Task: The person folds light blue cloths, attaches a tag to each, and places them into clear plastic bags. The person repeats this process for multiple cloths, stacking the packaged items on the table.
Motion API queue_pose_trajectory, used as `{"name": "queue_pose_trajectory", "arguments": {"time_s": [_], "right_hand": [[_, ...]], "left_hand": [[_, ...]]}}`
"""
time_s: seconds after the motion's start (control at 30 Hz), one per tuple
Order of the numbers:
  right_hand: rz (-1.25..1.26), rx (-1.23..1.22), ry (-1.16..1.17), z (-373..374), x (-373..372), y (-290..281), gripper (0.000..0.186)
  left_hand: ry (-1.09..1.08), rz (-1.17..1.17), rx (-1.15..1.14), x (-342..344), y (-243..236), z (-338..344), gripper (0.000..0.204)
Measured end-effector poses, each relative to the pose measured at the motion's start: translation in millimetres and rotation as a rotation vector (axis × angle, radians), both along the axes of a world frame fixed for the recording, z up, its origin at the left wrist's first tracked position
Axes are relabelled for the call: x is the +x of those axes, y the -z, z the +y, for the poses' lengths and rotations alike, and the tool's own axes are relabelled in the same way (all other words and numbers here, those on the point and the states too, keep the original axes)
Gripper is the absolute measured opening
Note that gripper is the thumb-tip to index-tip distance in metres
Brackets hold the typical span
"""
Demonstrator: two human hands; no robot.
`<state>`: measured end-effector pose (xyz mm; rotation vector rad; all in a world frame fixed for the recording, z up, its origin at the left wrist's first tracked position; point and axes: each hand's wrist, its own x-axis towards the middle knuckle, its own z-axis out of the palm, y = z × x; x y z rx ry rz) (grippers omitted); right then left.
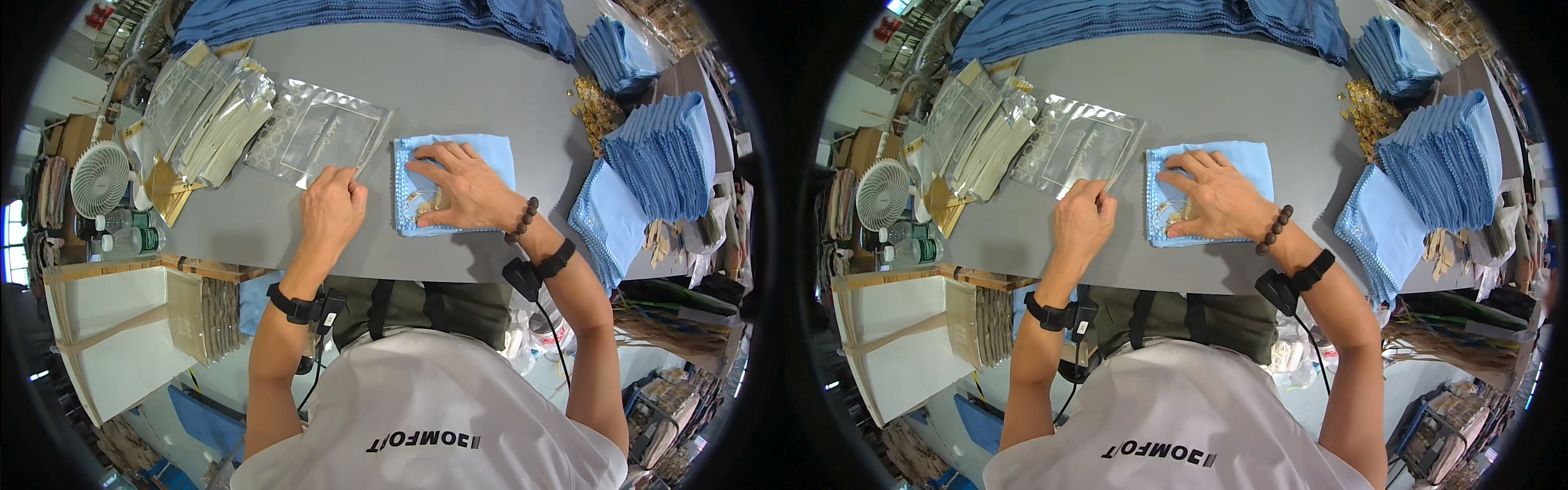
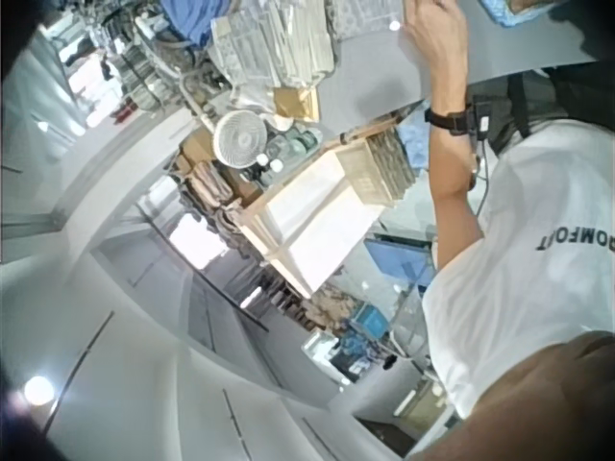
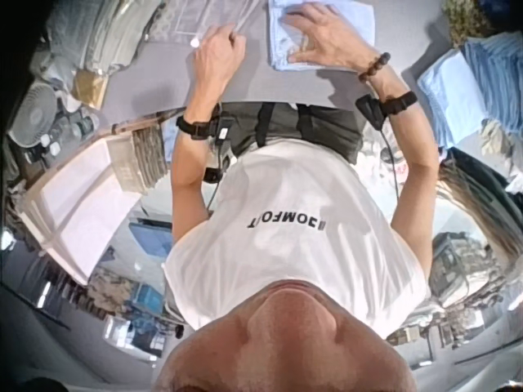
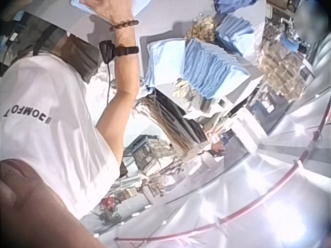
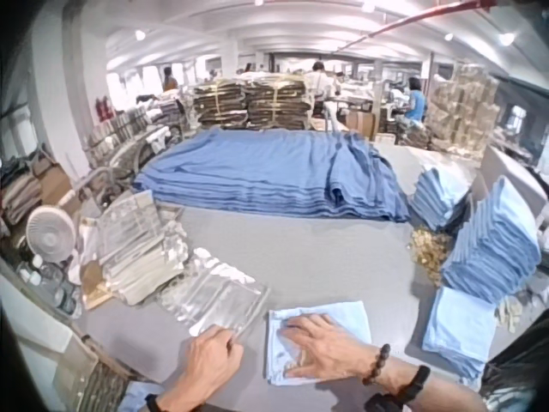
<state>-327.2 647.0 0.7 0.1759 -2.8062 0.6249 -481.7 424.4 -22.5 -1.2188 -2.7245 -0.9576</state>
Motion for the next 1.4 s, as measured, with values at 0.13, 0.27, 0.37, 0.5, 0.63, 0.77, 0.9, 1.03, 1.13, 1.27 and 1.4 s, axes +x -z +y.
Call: {"name": "queue_pose_trajectory", "arguments": {"time_s": [0.13,0.27,0.37,0.5,0.63,0.77,0.9,1.03,1.13,1.27,1.4], "right_hand": [[-0.078,0.002,0.096,-9.8,5.5,10.1,0.058],[-0.079,-0.063,0.259,-20.8,18.6,23.4,0.045],[0.035,-0.108,0.313,-25.1,25.5,30.9,0.038],[0.084,-0.144,0.348,-25.5,29.1,34.9,0.034],[0.220,-0.279,0.360,-29.8,24.5,34.8,0.034],[0.333,-0.378,0.382,-42.6,0.6,36.6,0.032],[0.096,-0.180,0.413,-40.8,-19.1,36.3,0.030],[0.099,0.014,0.378,-42.5,-22.8,36.7,0.049],[0.167,0.015,0.272,-50.4,-22.3,36.2,0.065],[0.022,-0.073,0.034,-63.7,-22.2,28.2,0.062],[-0.217,-0.082,-0.192,-91.4,-36.8,23.1,0.054]], "left_hand": [[0.013,0.006,-0.097,-7.7,-9.0,4.9,0.022],[0.077,-0.119,-0.033,-14.8,-18.9,19.3,0.017],[0.119,-0.175,-0.158,-18.9,-24.2,29.9,0.016],[0.121,-0.251,-0.289,-23.4,-24.7,40.7,0.022],[0.111,-0.271,-0.207,-17.2,-13.1,42.5,0.020],[0.212,-0.353,-0.069,-3.8,2.6,35.7,0.019],[0.078,-0.391,0.065,24.6,10.7,22.4,0.018],[0.301,-0.352,0.380,32.9,8.6,11.0,0.017],[0.202,-0.412,0.321,-10.7,8.8,27.2,0.031],[0.191,-0.277,0.152,-65.1,10.3,45.6,0.030],[0.418,-0.404,0.027,-55.6,5.3,49.2,0.019]]}}
